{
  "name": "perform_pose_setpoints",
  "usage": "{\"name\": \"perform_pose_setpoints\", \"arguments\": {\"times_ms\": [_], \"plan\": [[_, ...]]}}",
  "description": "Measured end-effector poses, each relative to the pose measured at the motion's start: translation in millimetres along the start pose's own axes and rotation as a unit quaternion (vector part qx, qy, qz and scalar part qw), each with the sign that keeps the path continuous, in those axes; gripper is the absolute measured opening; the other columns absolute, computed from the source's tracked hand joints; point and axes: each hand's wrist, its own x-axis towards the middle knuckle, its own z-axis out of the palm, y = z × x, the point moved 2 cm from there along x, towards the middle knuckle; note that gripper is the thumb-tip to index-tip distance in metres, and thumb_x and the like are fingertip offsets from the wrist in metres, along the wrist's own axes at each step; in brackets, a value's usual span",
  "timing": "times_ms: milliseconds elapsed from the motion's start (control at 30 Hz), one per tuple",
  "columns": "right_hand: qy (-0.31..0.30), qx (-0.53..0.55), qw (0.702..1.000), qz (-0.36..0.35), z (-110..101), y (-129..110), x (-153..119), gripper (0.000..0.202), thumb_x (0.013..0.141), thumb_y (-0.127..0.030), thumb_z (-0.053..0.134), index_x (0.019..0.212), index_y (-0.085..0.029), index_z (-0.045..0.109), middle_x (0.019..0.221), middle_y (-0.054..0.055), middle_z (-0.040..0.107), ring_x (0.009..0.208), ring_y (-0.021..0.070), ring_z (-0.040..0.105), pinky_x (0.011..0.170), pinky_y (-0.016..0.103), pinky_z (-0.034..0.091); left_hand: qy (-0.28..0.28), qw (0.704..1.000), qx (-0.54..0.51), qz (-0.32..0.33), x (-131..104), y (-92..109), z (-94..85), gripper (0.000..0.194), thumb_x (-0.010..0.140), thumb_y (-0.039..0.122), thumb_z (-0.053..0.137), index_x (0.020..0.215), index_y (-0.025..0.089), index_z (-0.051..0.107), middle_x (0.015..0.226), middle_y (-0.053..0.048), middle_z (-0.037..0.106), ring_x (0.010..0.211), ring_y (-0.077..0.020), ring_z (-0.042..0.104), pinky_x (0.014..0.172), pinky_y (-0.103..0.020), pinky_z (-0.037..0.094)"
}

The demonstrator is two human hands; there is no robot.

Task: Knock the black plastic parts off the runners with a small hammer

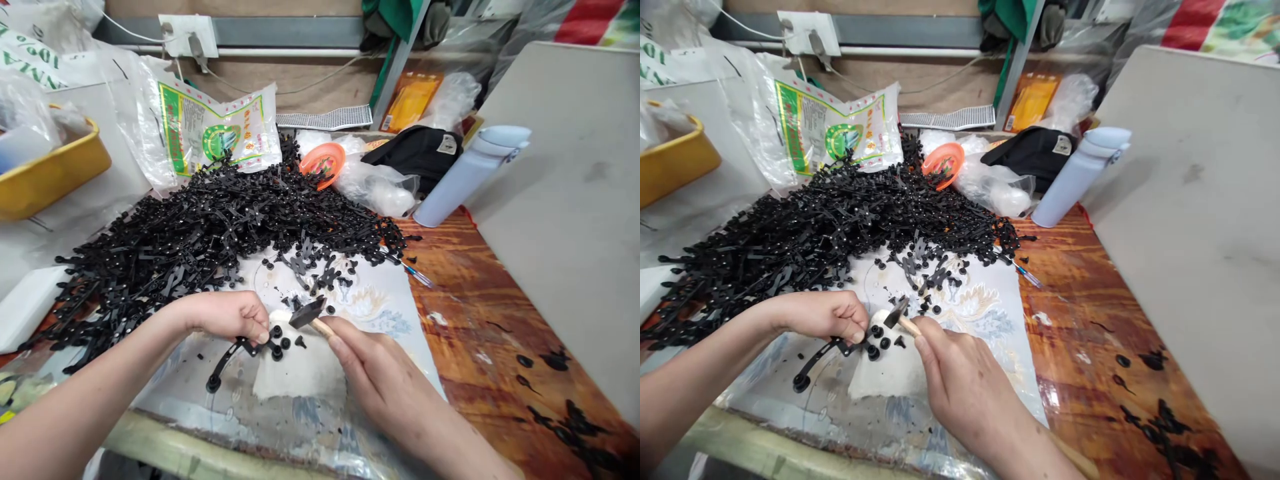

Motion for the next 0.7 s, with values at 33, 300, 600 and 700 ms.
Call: {"name": "perform_pose_setpoints", "arguments": {"times_ms": [33,300,600,700], "plan": [[0.004,0.002,1.0,0.001,1,1,-2,0.028,0.098,-0.031,0.027,0.104,-0.023,0.054,0.079,0.003,0.064,0.073,0.018,0.062,0.068,0.031,0.044,0.003,1.0,-0.006,0.002,0,-1,0.4,0.022,0.076,0.031,0.059,0.061,0.016,0.059,0.056,0.003,0.054,0.051,-0.0102,0.042,0.049,-0.022,0.03],[0.033,0.014,0.999,0.006,5,10,-12,0.027,0.098,-0.027,0.029,0.1,-0.023,0.057,0.072,0.001,0.063,0.067,0.0177,0.061,0.062,0.029,0.043,0.025,0.999,-0.044,0.001,-6,-3,2.1,0.022,0.077,0.033,0.059,0.064,0.016,0.059,0.055,0.004,0.049,0.047,-0.0084,0.033,0.042,-0.021,0.023],[0.019,0.02,0.999,0.021,8,12,-13,0.026,0.098,-0.028,0.028,0.102,-0.023,0.054,0.075,0.001,0.063,0.069,0.0179,0.061,0.064,0.03,0.042,0.032,0.998,-0.053,0.0,-7,2,3.8,0.022,0.077,0.033,0.06,0.063,0.016,0.059,0.054,0.005,0.047,0.045,-0.0079,0.031,0.041,-0.021,0.021],[0.009,0.018,0.999,0.026,8,10,-13,0.026,0.099,-0.029,0.027,0.104,-0.024,0.052,0.076,0.001,0.062,0.07,0.018,0.061,0.064,0.03,0.041,0.033,0.998,-0.052,0.002,-7,3,4.6,0.022,0.077,0.033,0.059,0.064,0.016,0.059,0.053,0.005,0.046,0.045,-0.0078,0.03,0.04,-0.021,0.021]]}}
